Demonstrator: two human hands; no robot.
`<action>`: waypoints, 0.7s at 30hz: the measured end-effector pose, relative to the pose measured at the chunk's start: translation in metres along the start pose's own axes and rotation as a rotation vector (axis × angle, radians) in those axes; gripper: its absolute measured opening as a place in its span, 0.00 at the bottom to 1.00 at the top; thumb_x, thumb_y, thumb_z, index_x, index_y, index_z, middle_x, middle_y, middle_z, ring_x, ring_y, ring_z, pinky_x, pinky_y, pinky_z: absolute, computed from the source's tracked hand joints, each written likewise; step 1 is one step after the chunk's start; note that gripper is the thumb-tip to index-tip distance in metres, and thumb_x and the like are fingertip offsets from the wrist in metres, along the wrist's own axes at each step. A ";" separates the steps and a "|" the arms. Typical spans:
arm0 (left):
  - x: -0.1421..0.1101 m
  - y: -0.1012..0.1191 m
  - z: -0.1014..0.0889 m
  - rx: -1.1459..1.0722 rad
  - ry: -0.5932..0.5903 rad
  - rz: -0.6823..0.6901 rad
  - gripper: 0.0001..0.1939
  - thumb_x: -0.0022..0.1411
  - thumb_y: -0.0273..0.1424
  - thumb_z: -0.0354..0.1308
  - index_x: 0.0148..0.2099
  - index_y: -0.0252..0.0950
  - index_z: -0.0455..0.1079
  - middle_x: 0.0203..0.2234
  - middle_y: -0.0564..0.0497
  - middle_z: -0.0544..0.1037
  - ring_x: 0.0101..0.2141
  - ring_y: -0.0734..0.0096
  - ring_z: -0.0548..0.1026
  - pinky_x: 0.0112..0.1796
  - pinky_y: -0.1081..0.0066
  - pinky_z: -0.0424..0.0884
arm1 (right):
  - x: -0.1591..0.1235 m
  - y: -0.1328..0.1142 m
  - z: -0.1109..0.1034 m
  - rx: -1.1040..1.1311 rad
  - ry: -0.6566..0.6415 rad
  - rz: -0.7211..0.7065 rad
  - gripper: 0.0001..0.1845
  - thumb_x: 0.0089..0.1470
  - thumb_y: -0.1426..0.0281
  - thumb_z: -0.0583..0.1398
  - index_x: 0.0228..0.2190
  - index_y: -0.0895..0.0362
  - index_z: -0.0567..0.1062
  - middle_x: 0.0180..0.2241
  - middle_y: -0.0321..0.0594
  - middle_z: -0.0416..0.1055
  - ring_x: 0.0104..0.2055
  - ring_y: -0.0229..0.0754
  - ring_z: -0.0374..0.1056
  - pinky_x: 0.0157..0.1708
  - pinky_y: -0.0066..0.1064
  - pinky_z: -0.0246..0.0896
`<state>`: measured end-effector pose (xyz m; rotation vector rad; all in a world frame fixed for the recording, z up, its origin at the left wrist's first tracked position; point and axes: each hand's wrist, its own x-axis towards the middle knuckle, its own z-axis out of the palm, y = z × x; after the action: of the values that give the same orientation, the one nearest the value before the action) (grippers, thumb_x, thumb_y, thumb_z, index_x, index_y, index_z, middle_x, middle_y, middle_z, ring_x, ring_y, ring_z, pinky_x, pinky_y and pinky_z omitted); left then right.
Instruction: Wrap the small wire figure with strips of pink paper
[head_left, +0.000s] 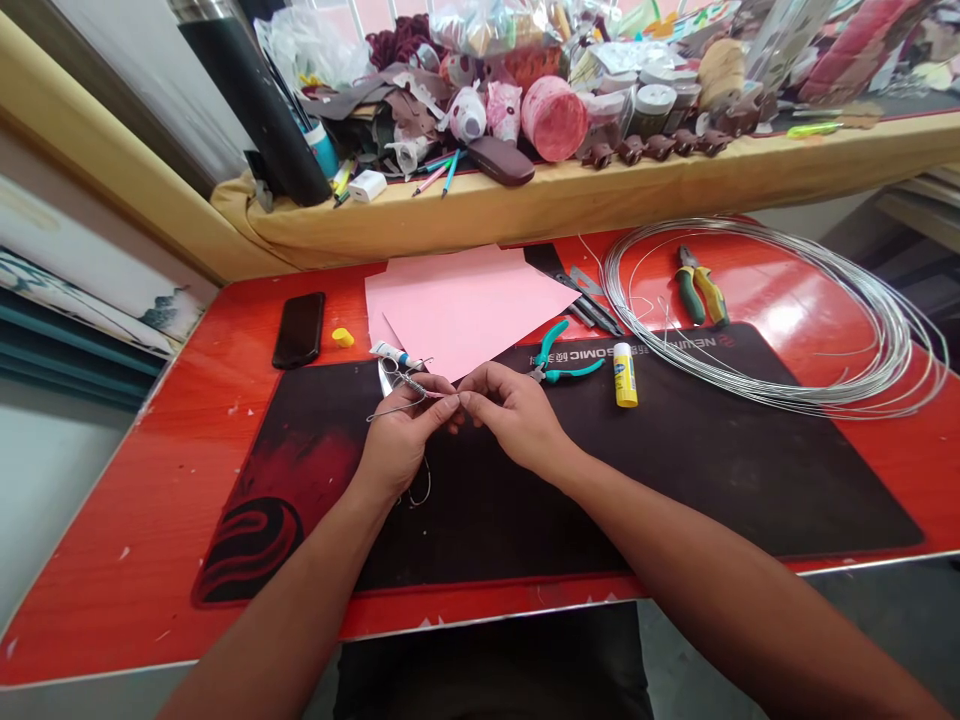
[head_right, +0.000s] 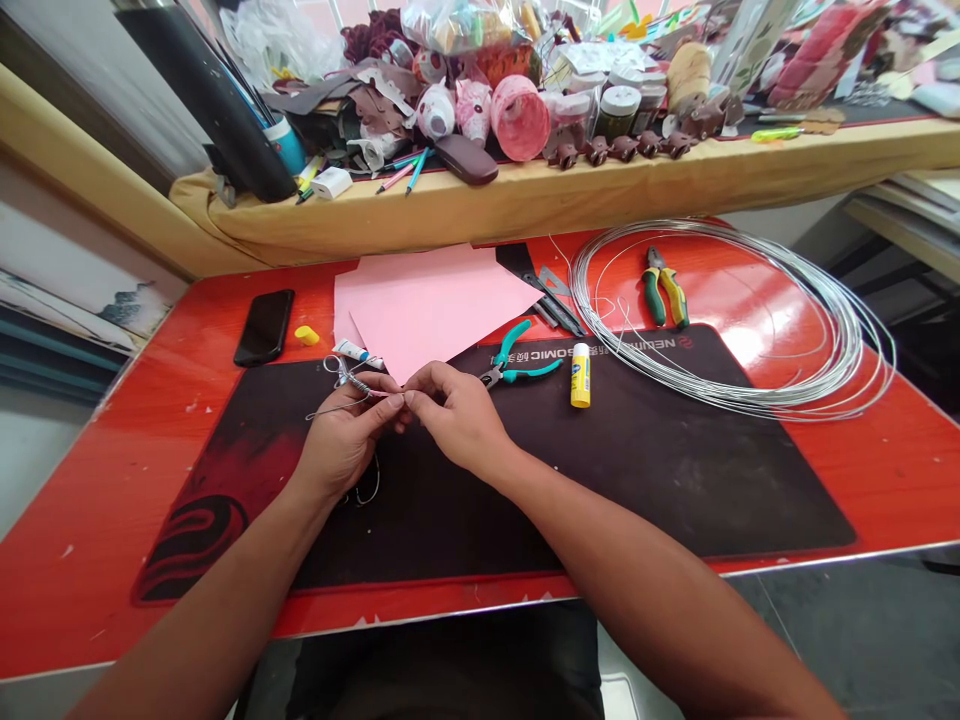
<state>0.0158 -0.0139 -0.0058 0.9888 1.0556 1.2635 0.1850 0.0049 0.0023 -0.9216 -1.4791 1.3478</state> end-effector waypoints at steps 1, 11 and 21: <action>0.001 -0.001 -0.001 0.001 -0.016 0.006 0.12 0.56 0.32 0.76 0.38 0.36 0.78 0.28 0.55 0.78 0.28 0.73 0.78 0.29 0.74 0.75 | 0.000 0.000 0.000 0.009 -0.007 0.006 0.03 0.59 0.71 0.61 0.32 0.55 0.74 0.27 0.34 0.75 0.29 0.39 0.69 0.32 0.32 0.63; 0.001 -0.004 0.004 -0.065 0.035 -0.012 0.14 0.52 0.33 0.78 0.36 0.36 0.76 0.25 0.55 0.78 0.24 0.74 0.76 0.27 0.75 0.73 | -0.002 0.002 0.004 0.042 -0.014 0.013 0.03 0.60 0.71 0.61 0.32 0.54 0.73 0.26 0.32 0.74 0.29 0.39 0.70 0.33 0.32 0.64; 0.001 0.000 0.005 -0.263 0.089 -0.142 0.19 0.46 0.32 0.81 0.37 0.33 0.77 0.25 0.53 0.79 0.25 0.74 0.76 0.25 0.76 0.71 | -0.001 0.003 0.004 0.052 -0.026 -0.024 0.01 0.63 0.70 0.62 0.38 0.54 0.75 0.30 0.35 0.77 0.34 0.42 0.76 0.39 0.36 0.70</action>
<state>0.0209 -0.0125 -0.0042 0.6522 0.9793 1.2995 0.1816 0.0037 -0.0007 -0.8532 -1.4638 1.3792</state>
